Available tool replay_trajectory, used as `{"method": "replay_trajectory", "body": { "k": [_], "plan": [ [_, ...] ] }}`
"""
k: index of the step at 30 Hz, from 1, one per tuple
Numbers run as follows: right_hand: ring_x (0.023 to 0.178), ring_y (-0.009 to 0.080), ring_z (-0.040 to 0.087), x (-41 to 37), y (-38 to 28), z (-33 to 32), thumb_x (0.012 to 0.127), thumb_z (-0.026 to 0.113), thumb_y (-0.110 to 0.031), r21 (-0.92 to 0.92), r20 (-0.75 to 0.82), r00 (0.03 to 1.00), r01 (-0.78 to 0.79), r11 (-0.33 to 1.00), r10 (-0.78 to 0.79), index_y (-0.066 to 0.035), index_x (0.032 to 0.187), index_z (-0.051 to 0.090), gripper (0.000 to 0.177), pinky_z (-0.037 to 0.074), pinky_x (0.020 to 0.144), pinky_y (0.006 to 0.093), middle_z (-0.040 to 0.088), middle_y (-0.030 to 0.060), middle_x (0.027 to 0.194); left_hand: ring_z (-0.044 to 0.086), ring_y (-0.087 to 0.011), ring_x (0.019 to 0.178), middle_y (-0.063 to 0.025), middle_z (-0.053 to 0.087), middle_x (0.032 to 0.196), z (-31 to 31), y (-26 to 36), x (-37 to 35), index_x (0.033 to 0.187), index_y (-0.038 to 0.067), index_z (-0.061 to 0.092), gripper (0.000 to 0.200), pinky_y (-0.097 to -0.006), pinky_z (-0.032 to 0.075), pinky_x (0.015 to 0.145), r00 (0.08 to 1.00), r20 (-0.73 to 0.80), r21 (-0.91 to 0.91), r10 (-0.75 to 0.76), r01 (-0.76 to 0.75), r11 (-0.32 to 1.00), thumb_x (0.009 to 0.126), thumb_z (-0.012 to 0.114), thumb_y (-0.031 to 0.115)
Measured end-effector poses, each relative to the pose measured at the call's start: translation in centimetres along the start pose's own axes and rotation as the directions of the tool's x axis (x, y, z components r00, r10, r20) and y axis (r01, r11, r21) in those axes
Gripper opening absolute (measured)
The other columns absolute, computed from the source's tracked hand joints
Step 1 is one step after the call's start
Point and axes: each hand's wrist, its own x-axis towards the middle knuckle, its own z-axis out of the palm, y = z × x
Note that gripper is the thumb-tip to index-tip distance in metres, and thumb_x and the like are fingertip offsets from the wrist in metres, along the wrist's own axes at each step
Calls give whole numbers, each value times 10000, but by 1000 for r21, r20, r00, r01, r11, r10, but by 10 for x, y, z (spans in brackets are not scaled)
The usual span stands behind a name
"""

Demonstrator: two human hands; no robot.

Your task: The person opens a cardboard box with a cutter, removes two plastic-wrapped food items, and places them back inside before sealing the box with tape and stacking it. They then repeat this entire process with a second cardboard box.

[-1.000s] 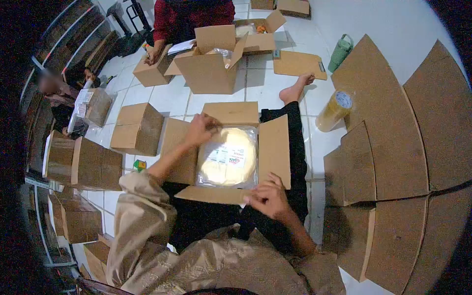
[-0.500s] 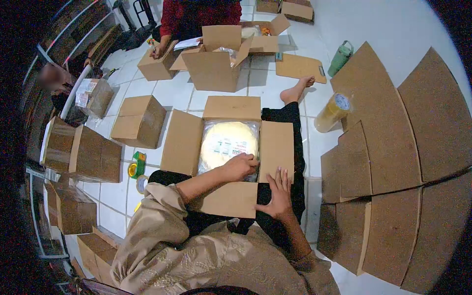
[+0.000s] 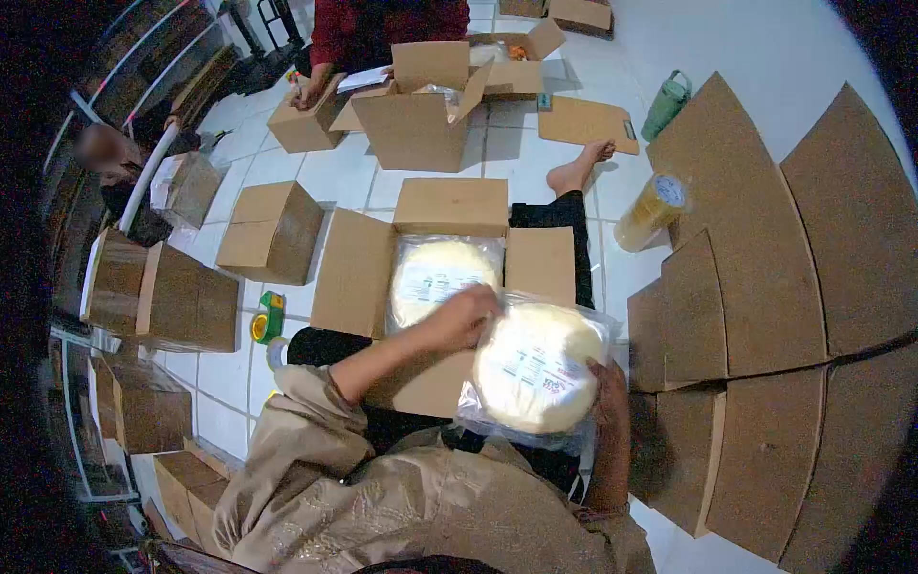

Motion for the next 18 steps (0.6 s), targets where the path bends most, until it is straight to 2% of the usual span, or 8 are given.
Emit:
{"method": "replay_trajectory", "body": {
  "k": [1,5,9,11,13,15,17,18],
  "plan": [
    [931,228,594,-4,-3,-1,837,588,-213,72,-17,997,-73,995,75,33,1185,467,443,479,844,361,596,133,1041,516,-295,859,-113,536,888,-4,-14,-5,992,25,607,344,-368,441,793,998,-17,210,-64,66,976,654,649,67],
    [895,234,611,-4,4,-16,811,620,-157,166,-17,993,-116,979,120,57,1141,497,412,502,796,364,596,153,1046,524,-299,878,-125,551,926,23,-39,-10,837,19,648,211,-380,453,783,997,77,375,-13,-17,927,633,593,33],
    [906,242,608,-15,-7,-21,812,617,-164,156,-43,991,-119,981,128,78,1114,512,401,499,799,364,599,154,1048,545,-251,809,-110,545,872,14,-32,-7,708,25,629,54,-348,456,697,981,152,354,122,-170,920,654,629,29],
    [876,218,622,-19,-10,-18,835,592,-230,108,-19,998,-65,992,68,55,1094,532,389,517,769,359,617,148,1005,538,-247,690,-106,529,778,0,-30,-6,687,7,615,19,-319,430,613,997,-82,-159,-6,-7,987,691,632,0],
    [897,223,615,-17,-1,-22,849,576,-250,134,-38,996,-76,988,81,41,1118,523,400,510,783,362,609,140,1032,515,-197,648,-69,524,740,-22,4,4,798,21,669,52,-312,415,590,973,-183,-360,-138,64,931,762,648,52],
    [918,227,607,-16,2,-18,862,560,-270,150,-41,993,-100,984,107,27,1142,513,411,503,797,366,602,132,1059,565,-165,791,-70,573,819,-38,52,17,901,49,689,121,-280,444,694,980,-191,-449,59,-141,882,794,645,83],
    [913,242,602,-14,-3,-4,887,521,-310,385,81,994,-96,918,70,12,1185,483,440,499,796,365,589,126,1088,558,-191,882,-100,573,902,-26,87,21,1042,69,650,230,-311,448,768,972,-37,-545,233,-215,810,842,609,174],
    [913,242,602,-13,-3,-3,887,521,-310,379,83,994,-96,920,70,12,1185,483,440,499,796,365,589,126,1088,548,-205,921,-115,565,956,-20,100,20,1115,82,606,285,-332,441,806,952,-55,-448,301,-293,845,864,578,213]
  ]
}}
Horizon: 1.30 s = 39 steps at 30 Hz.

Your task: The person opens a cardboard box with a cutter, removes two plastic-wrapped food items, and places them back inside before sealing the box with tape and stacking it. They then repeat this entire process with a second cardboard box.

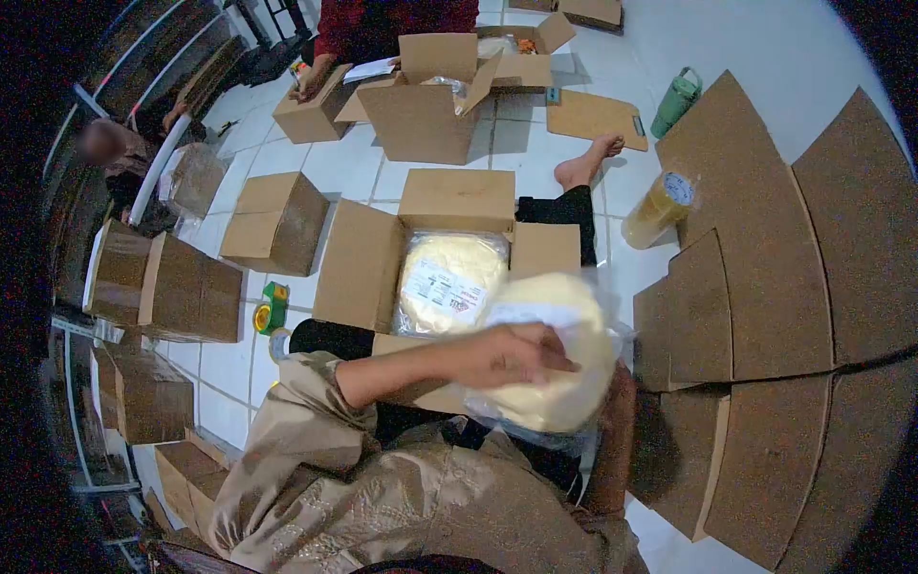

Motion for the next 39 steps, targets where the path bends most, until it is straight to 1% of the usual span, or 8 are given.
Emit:
{"method": "replay_trajectory", "body": {
  "k": [5,6,13,18,23,27,32,39],
  "plan": [
    [999,234,558,-1,17,-42,828,602,-265,-76,-119,993,-1,997,-8,-14,1249,425,521,472,846,367,561,106,1118,542,-255,949,-113,560,969,-22,-65,-29,1025,48,622,240,-366,441,816,769,-340,-125,-542,534,836,803,533,58],
    [999,234,558,-2,17,-48,828,602,-265,-70,-119,993,0,998,-9,-14,1249,425,521,472,846,367,561,106,1118,533,-265,894,-114,540,896,-40,-89,-44,984,46,628,269,-374,448,774,895,-348,459,-280,423,781,716,617,50],
    [891,232,593,-6,15,-43,834,594,-224,-239,-227,973,-20,971,-36,17,1164,488,422,497,780,373,589,124,1023,509,-237,953,-73,530,871,-18,-138,-61,884,80,673,250,-342,437,807,892,253,787,-374,35,616,638,680,121],
    [883,234,594,-14,5,-28,822,610,-246,-167,-193,981,-8,986,-25,28,1154,496,446,493,790,370,592,117,1013,546,-180,711,-59,562,760,-48,-101,-57,801,47,684,54,-291,433,655,911,-248,79,-328,357,931,752,670,28],
    [1020,256,539,-5,3,-8,871,515,-436,-95,-72,994,69,993,-76,-11,1254,436,578,462,857,380,532,125,1161,553,-154,798,-62,583,835,-24,-6,2,937,71,671,161,-285,442,690,992,-119,-96,-45,34,995,780,658,101],
    [1071,246,515,1,-3,-19,906,415,-453,-177,-314,942,68,982,-122,-1,1235,461,560,428,898,384,504,154,1223,571,-227,849,-116,608,913,3,3,8,991,50,648,208,-335,447,762,981,-28,72,190,-187,980,798,651,127],
    [1001,234,538,32,45,-161,856,541,-411,-371,-183,979,15,929,-89,-19,1255,441,568,464,839,359,532,127,1152,572,-323,882,-167,587,989,-41,-148,-63,975,79,619,244,-387,462,769,887,-233,464,-398,461,756,741,634,146],
    [809,193,576,-14,6,-28,735,615,-335,-415,-215,969,24,909,-124,10,1076,562,488,467,717,302,601,96,924,553,-340,954,-190,577,1018,-13,-154,-62,1104,49,548,395,-389,449,830,949,-72,544,-306,294,786,798,549,298]
  ]
}}
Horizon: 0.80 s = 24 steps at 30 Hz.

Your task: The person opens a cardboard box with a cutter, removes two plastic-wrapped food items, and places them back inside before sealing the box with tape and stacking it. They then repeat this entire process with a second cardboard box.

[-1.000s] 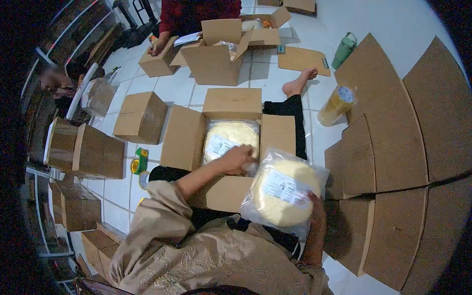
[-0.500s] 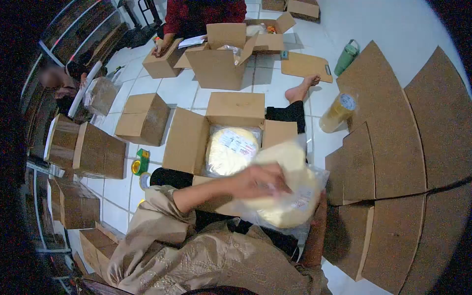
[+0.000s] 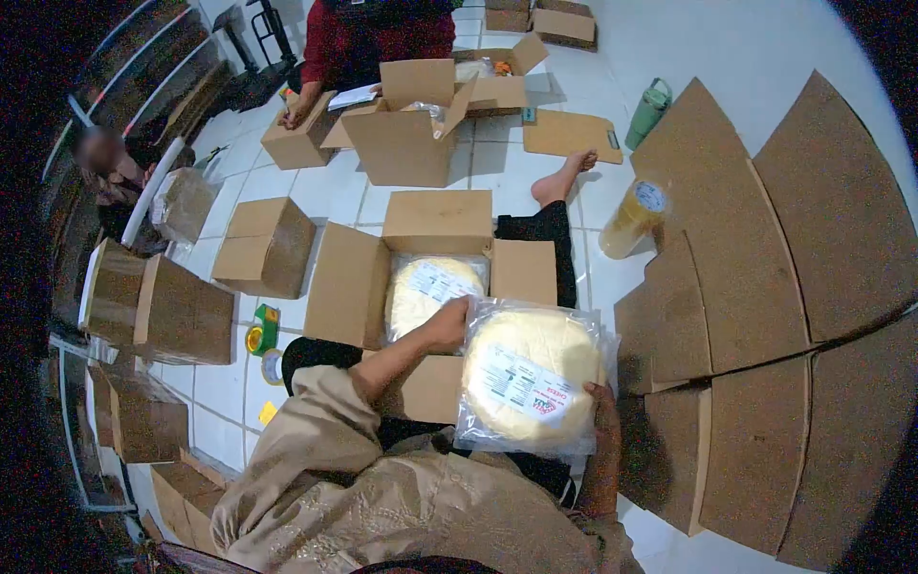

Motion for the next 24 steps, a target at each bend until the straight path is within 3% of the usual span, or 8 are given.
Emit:
{"method": "replay_trajectory", "body": {
  "k": [2,4,6,9,10,12,15,24],
  "plan": [
    [807,195,575,-1,0,-1,737,621,-326,-23,-70,997,-36,999,35,7,1064,561,470,474,712,319,596,95,897,566,-307,948,-155,574,1047,-2,-2,6,1159,19,497,432,-382,439,858,800,74,-780,-595,418,466,840,477,311],
    [806,204,576,-6,-6,2,732,625,-322,24,-36,998,-55,998,56,5,1065,557,472,476,714,333,598,99,903,502,-276,1058,-140,507,1171,1,53,22,1230,21,426,458,-387,363,951,791,53,-943,-609,240,229,853,462,278],
    [806,212,577,-3,-3,-1,727,628,-318,64,18,997,-79,995,78,3,1067,553,474,477,717,347,600,102,908,443,-246,1114,-132,477,1194,15,68,28,1296,9,360,503,-365,323,967,893,-380,-151,-240,196,969,858,450,239],
    [793,225,580,7,16,-20,730,627,-305,202,34,988,-152,968,148,-2,1048,568,444,477,722,357,606,107,912,375,-288,1180,-167,410,1267,31,45,40,1320,38,323,553,-391,256,1016,855,-238,-938,-462,-80,336,841,474,271],
    [789,227,584,10,19,-24,735,622,-298,120,22,992,-123,985,121,0,1038,575,427,478,718,354,608,113,907,415,-337,1119,-182,439,1219,25,32,37,1256,55,422,501,-407,295,995,816,-379,-889,-437,-190,416,815,520,271],
    [785,230,588,3,13,-20,740,617,-290,42,-2,996,-88,995,88,2,1028,583,412,479,713,351,610,119,902,435,-347,1055,-190,437,1170,-12,23,10,1107,16,550,427,-416,373,916,791,-356,-216,-497,448,868,724,591,201],
    [781,230,594,-8,-5,0,733,632,-290,19,40,995,-96,995,95,8,1012,592,410,481,705,352,611,125,888,476,-326,946,-160,467,1044,-6,20,-11,891,35,626,243,-418,425,813,994,24,287,-106,95,953,671,596,134],
    [823,238,589,3,29,-18,723,619,-348,42,-130,989,-72,997,76,29,1024,571,485,473,725,368,609,149,897,510,-256,844,-75,533,804,-5,-9,-7,635,87,613,48,-364,423,738,995,89,101,38,-47,994,613,603,45]
  ]
}}
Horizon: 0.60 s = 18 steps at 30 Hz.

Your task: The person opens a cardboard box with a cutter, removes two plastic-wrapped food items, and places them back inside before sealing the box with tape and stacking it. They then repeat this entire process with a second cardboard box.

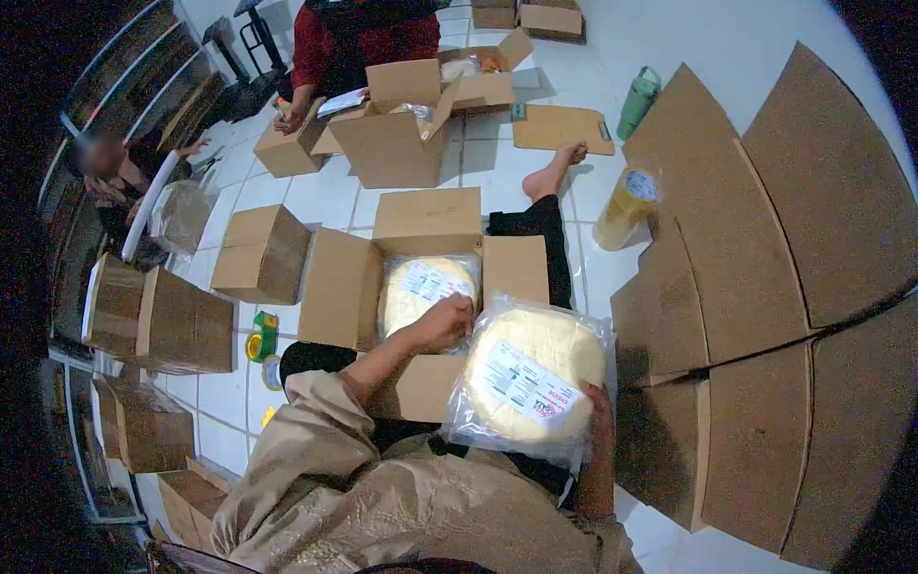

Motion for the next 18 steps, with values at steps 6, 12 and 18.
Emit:
{"method": "replay_trajectory", "body": {
  "k": [6,12,18],
  "plan": [
    [844,263,592,-20,-18,24,745,596,-337,128,158,987,13,992,-34,32,1148,497,555,473,765,371,595,156,989,452,-108,847,-9,465,864,-92,27,-5,767,51,591,64,-254,370,770,922,-257,-730,-289,11,684,808,628,85],
    [982,256,551,-18,-21,34,830,547,-438,180,47,996,64,982,-73,-20,1242,446,596,465,838,385,539,128,1141,505,-172,944,-68,510,940,-136,170,25,863,50,618,96,-292,404,860,945,-248,-778,214,-326,538,825,624,138],
    [1083,256,504,0,-1,9,871,484,-467,271,35,991,118,955,-132,-43,1302,403,610,433,896,382,496,107,1234,570,-130,881,-84,590,985,-110,56,26,874,5,621,148,-231,456,765,806,-440,-643,-397,26,765,818,499,-58]
  ]
}}
